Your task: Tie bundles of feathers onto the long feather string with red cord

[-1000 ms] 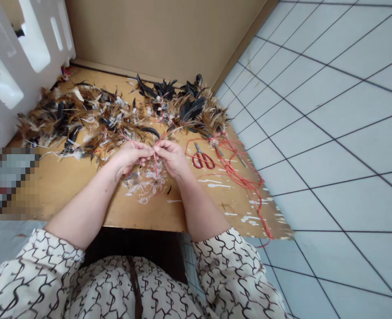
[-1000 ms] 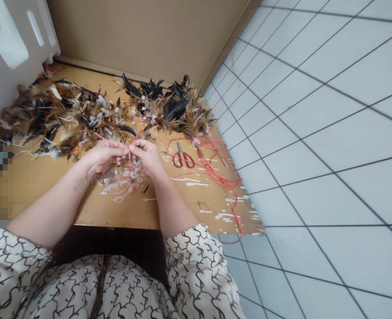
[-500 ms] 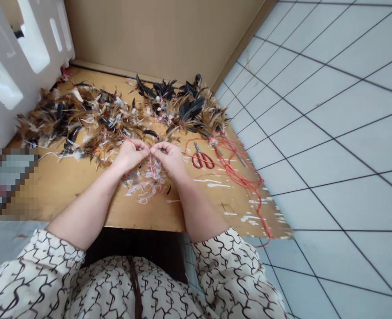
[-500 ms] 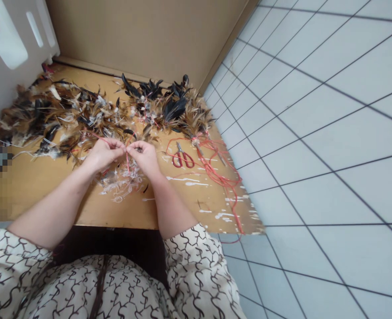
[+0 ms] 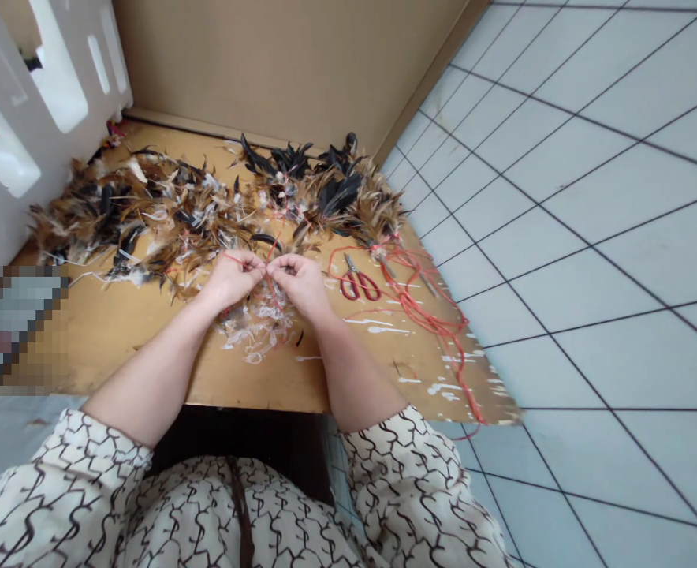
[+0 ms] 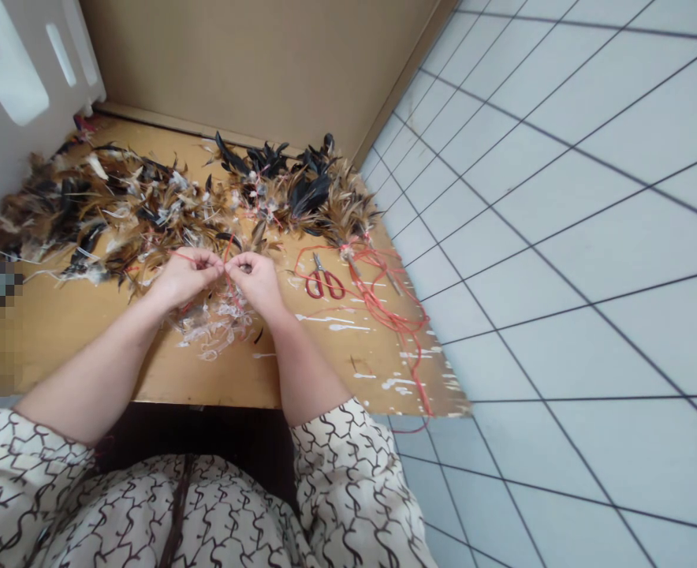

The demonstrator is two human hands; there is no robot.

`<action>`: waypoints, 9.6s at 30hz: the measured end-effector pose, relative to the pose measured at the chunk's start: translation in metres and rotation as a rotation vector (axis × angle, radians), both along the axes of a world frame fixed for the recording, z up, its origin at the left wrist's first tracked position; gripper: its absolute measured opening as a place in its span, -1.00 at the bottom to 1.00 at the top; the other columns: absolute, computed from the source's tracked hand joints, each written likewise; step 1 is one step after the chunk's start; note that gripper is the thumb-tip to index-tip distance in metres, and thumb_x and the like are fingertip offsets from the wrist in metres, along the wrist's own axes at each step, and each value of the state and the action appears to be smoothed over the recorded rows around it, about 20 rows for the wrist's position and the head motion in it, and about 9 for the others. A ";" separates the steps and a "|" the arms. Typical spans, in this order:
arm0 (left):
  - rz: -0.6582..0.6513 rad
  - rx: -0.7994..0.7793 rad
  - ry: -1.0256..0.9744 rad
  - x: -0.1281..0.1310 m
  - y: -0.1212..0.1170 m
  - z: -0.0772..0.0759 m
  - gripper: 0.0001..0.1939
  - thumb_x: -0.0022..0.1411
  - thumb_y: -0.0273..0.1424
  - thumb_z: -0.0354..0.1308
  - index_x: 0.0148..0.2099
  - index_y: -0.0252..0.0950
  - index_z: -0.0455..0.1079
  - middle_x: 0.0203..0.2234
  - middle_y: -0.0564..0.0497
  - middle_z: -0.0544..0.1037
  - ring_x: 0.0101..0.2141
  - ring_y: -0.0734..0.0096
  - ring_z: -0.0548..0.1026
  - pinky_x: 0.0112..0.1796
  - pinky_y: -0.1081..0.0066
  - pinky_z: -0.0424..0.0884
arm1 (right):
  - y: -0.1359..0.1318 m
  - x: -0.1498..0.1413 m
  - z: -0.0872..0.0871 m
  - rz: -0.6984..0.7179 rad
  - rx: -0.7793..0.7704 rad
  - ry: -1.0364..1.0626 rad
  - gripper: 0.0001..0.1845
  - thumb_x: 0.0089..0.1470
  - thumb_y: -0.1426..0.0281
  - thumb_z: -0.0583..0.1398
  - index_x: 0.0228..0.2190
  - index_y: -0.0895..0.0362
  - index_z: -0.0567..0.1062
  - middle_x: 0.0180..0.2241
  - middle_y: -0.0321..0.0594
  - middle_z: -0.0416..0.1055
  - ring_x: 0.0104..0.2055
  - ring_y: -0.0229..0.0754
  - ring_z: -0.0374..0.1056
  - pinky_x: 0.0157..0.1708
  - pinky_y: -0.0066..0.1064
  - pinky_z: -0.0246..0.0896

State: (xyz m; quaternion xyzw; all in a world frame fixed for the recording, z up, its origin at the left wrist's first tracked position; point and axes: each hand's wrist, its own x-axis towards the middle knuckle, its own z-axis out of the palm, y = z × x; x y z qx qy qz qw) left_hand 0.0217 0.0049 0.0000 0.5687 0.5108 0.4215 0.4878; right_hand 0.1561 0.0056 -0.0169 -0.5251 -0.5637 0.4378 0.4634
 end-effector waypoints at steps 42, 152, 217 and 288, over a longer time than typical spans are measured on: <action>0.039 0.143 0.161 0.000 0.005 -0.013 -0.92 -0.15 -0.51 0.07 -0.60 -0.34 0.38 -0.70 0.13 0.39 -0.59 0.57 0.29 -0.48 0.52 0.22 | 0.001 -0.001 -0.004 -0.011 0.072 -0.208 -0.93 -0.27 0.41 0.15 -0.63 0.17 0.41 -0.69 -0.37 0.26 -0.59 -0.38 0.10 -0.53 -0.49 0.06; -0.001 -0.192 -0.202 -0.002 0.000 0.005 -0.88 -0.17 -0.63 0.08 -0.62 -0.36 0.36 -0.79 0.17 0.36 -0.74 0.68 0.22 -0.62 0.59 0.18 | -0.004 -0.004 0.005 0.042 -0.034 -0.087 -0.93 -0.28 0.41 0.14 -0.65 0.16 0.40 -0.63 -0.35 0.33 -0.55 -0.37 0.16 -0.47 -0.49 0.11; -0.119 -0.248 -0.337 -0.007 0.001 0.003 -0.86 -0.10 -0.66 0.13 -0.59 -0.37 0.34 -0.72 0.14 0.40 -0.69 0.70 0.29 -0.57 0.62 0.28 | 0.001 0.001 0.000 -0.020 -0.035 -0.001 -0.93 -0.32 0.40 0.14 -0.65 0.14 0.41 -0.64 -0.37 0.32 -0.57 -0.36 0.13 -0.50 -0.48 0.07; -0.102 -0.301 -0.334 -0.007 -0.001 0.010 -0.82 -0.07 -0.68 0.06 -0.62 -0.38 0.32 -0.70 0.06 0.44 -0.70 0.66 0.31 -0.58 0.59 0.29 | -0.004 -0.001 0.005 -0.007 -0.026 -0.003 -0.92 -0.31 0.38 0.11 -0.64 0.14 0.36 -0.71 -0.44 0.19 -0.63 -0.40 0.02 -0.56 -0.49 -0.04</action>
